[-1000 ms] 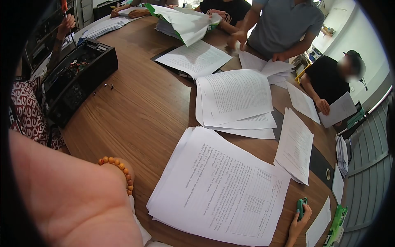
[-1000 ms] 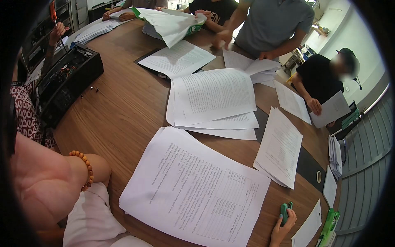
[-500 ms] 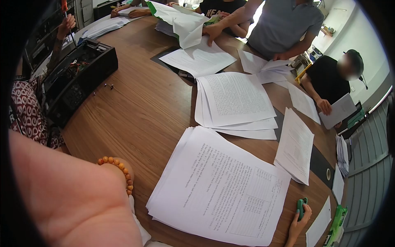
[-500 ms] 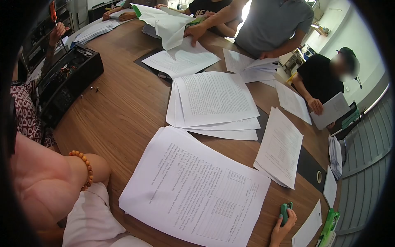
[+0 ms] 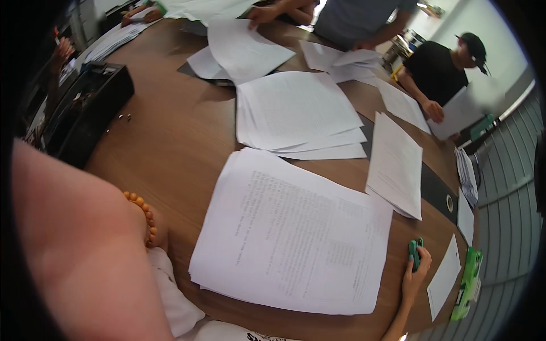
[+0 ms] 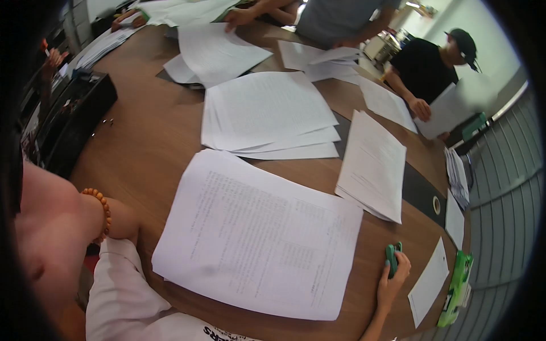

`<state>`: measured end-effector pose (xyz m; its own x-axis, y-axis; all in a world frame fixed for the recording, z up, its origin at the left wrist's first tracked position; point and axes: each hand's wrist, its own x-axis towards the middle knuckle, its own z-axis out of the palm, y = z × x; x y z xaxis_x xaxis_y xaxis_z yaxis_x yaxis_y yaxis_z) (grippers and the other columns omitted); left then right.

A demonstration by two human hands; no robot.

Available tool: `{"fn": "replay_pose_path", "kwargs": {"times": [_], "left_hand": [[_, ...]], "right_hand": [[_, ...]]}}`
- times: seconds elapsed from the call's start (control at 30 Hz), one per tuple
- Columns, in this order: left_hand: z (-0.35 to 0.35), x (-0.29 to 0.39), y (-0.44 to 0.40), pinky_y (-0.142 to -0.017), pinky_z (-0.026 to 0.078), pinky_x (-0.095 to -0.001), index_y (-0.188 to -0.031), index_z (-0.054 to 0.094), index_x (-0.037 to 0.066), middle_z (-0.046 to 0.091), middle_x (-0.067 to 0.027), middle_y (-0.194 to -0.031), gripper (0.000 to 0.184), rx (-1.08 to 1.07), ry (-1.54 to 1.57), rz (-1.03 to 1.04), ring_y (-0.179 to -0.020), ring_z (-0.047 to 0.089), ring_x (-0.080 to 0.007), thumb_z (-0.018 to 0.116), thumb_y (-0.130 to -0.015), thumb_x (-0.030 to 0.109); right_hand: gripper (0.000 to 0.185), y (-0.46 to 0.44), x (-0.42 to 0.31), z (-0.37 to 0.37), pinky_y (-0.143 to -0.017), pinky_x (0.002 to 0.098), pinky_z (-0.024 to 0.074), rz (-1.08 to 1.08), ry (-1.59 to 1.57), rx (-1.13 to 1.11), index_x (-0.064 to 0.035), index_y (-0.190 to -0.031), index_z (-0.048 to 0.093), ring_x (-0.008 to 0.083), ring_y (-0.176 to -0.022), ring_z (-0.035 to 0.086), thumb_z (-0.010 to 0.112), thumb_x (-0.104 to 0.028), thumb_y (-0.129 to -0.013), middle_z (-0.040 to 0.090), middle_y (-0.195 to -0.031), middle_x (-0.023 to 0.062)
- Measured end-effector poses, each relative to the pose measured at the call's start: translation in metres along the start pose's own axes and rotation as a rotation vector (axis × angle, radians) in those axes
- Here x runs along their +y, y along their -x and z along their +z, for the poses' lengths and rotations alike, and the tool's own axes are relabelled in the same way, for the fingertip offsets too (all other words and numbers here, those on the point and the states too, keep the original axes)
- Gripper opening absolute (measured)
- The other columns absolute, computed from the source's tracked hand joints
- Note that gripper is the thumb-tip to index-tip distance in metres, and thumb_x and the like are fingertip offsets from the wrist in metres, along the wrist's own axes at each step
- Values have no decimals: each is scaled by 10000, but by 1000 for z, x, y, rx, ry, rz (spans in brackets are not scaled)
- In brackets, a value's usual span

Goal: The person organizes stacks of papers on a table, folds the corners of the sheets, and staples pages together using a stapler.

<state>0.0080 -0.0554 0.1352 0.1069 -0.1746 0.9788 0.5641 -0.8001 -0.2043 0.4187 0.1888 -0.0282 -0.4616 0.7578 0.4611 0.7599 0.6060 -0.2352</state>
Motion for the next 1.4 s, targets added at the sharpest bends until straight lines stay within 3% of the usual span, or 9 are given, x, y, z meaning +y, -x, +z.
{"fn": "replay_pose_path", "kwargs": {"times": [0.27,0.4,0.53,0.63,0.7,0.73,0.9,1.13,1.4], "left_hand": [[5,-49,1,-1041,210,-437,-1352,232,36,399,-222,-1273,692,-342,-110,-278,-1233,333,-319,524,-841,401],[55,-77,48,-895,371,-347,-1201,437,-4,537,-155,-1145,559,-579,-271,-562,-1101,485,-232,664,-760,254],[88,-91,96,-963,346,-368,-1142,529,18,535,-133,-1174,436,-950,141,-1172,-1122,474,-255,600,-810,292],[105,-92,116,-972,331,-371,-1182,515,36,534,-108,-1187,418,-1125,189,-1289,-1137,459,-216,553,-818,238],[118,-93,116,-971,331,-359,-1186,514,35,532,-111,-1190,407,-1198,191,-1343,-1134,461,-216,524,-835,242],[125,-93,116,-971,332,-347,-1190,514,34,530,-114,-1192,399,-1247,185,-1407,-1131,462,-217,495,-853,247],[154,-107,123,-913,380,-297,-1212,504,29,545,-150,-1163,473,-1287,308,-1506,-1087,508,-239,491,-874,359],[165,-106,138,-865,403,-264,-1219,496,19,578,-154,-1102,465,-1261,247,-1471,-989,552,-204,498,-869,325],[163,-103,134,-803,413,-207,-1202,507,8,604,-116,-1063,409,-1226,393,-1434,-902,560,-130,480,-841,198]], "right_hand": [[306,0,-3,-2,-915,388,299,-23,-31,11,-35,-1086,500,302,-1069,438,545,-60,-785,495,-1117,132],[316,2,-1,-3,-911,386,302,9,-47,47,-36,-1090,508,295,-1066,441,559,-64,-779,497,-1119,125],[333,1,-16,-12,-918,377,317,13,-12,183,-36,-1118,509,270,-1073,452,564,-80,-792,498,-1136,118],[332,-3,-37,-12,-967,345,316,205,-595,202,-22,-1162,487,245,-1148,426,526,-142,-855,486,-1186,114],[404,-1,-46,1,-1014,323,291,487,-1429,-17,4,-1236,410,237,-1223,369,466,-225,-909,435,-1266,133],[404,1,-56,4,-1014,323,291,499,-1431,-3,4,-1236,410,237,-1223,369,466,-225,-909,435,-1266,133],[562,-9,-95,6,-1034,338,263,829,-1828,-379,58,-1322,245,238,-1263,321,414,-305,-927,330,-1354,186],[579,-30,-106,-5,-1036,326,245,774,-1620,-556,76,-1324,225,239,-1267,317,377,-325,-936,329,-1351,199],[417,-33,-104,9,-939,254,345,597,-1638,-522,31,-1176,474,130,-1116,463,422,-300,-928,508,-1209,95]]}}
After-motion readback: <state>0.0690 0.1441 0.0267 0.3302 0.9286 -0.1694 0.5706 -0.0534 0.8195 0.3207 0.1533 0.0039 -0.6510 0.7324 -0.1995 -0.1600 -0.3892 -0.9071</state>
